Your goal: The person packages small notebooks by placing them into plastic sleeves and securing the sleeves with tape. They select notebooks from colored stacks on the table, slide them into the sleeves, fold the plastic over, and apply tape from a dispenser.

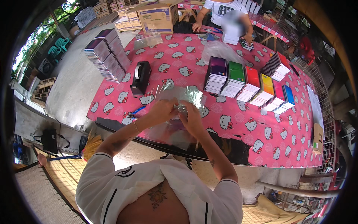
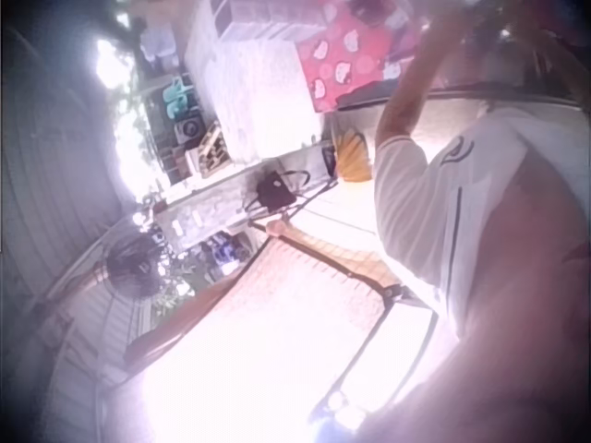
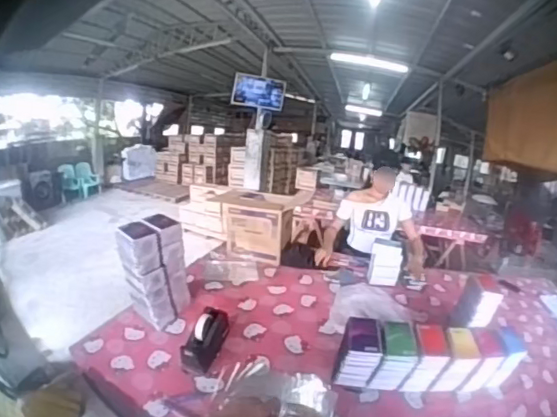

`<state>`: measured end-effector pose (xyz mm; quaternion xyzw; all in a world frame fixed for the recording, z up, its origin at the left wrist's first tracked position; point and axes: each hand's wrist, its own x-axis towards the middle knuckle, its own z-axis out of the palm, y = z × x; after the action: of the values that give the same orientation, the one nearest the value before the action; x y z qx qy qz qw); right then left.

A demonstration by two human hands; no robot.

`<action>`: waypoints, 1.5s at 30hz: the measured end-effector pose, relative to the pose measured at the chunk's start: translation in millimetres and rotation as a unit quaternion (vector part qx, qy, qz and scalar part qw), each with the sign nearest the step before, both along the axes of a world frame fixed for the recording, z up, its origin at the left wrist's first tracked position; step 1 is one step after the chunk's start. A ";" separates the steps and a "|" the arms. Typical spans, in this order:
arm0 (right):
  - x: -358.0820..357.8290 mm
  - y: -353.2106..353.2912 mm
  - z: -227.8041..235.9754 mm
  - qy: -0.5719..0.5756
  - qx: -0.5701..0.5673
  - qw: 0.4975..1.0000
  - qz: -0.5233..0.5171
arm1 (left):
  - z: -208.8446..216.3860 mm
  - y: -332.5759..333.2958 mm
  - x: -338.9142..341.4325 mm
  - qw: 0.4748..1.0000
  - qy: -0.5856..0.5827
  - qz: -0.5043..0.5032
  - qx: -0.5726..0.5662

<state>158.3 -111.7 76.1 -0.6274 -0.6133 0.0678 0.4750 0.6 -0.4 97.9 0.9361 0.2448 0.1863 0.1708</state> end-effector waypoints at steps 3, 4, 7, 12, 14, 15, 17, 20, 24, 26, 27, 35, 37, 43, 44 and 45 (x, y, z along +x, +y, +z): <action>26.7 9.7 -22.2 0.168 -0.069 0.982 0.051 | -11.2 24.7 5.8 0.982 -0.004 0.008 -0.190; 32.4 13.0 -34.3 0.295 -0.128 0.942 0.096 | -21.5 38.1 4.0 0.954 -0.010 0.005 -0.301; 24.9 16.6 -32.9 0.361 -0.141 0.920 0.060 | -42.0 56.2 -0.5 0.902 -0.063 -0.019 -0.426; 32.5 16.5 -49.0 0.306 -0.115 0.945 0.023 | -77.6 147.7 -51.4 0.923 -0.198 0.322 0.075; 8.9 23.0 -44.4 0.302 -0.116 0.944 0.065 | -91.6 195.3 -151.5 0.905 -0.173 0.379 -0.089; 13.8 22.0 -46.5 0.292 -0.116 0.948 0.052 | -89.7 200.6 -145.5 0.879 -0.213 0.362 -0.227; 19.6 21.6 -48.5 0.286 -0.113 0.951 0.036 | -85.3 206.7 -142.3 0.770 -0.273 0.315 -0.484; 21.0 17.4 -45.7 0.289 -0.116 0.950 0.026 | -94.0 194.4 -119.6 0.811 -0.385 0.262 -0.354; 14.1 18.4 -41.0 0.285 -0.102 0.953 0.027 | -123.9 172.0 -153.2 0.779 -0.396 0.291 -0.390; 12.7 19.1 -40.0 0.310 -0.105 0.944 0.030 | -113.9 173.0 -151.0 0.873 -0.171 0.437 -0.129; 7.8 21.1 -37.8 0.321 -0.114 0.939 0.045 | -97.7 182.1 -163.4 0.877 0.028 0.479 0.035; 16.8 18.7 -43.7 0.355 -0.089 0.930 0.037 | 48.0 68.9 19.9 0.960 0.074 -0.256 -0.083; 21.2 19.0 -40.8 0.361 -0.102 0.926 0.048 | 49.0 59.9 58.9 0.942 0.216 -0.255 0.004; 1.8 24.1 -36.1 0.435 -0.105 0.887 0.113 | -49.2 137.8 45.9 0.844 0.281 -0.218 -0.401; 8.8 21.8 -44.5 0.447 -0.089 0.885 0.093 | -54.1 130.1 53.4 0.859 0.236 -0.183 -0.415; 17.9 17.8 -50.4 0.456 -0.082 0.884 0.067 | -56.4 112.5 55.2 0.872 0.190 -0.147 -0.427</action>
<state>176.2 -93.9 25.7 -0.5212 -0.3620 0.4282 0.6434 55.8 112.1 41.5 0.8145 0.1881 -0.1446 0.5294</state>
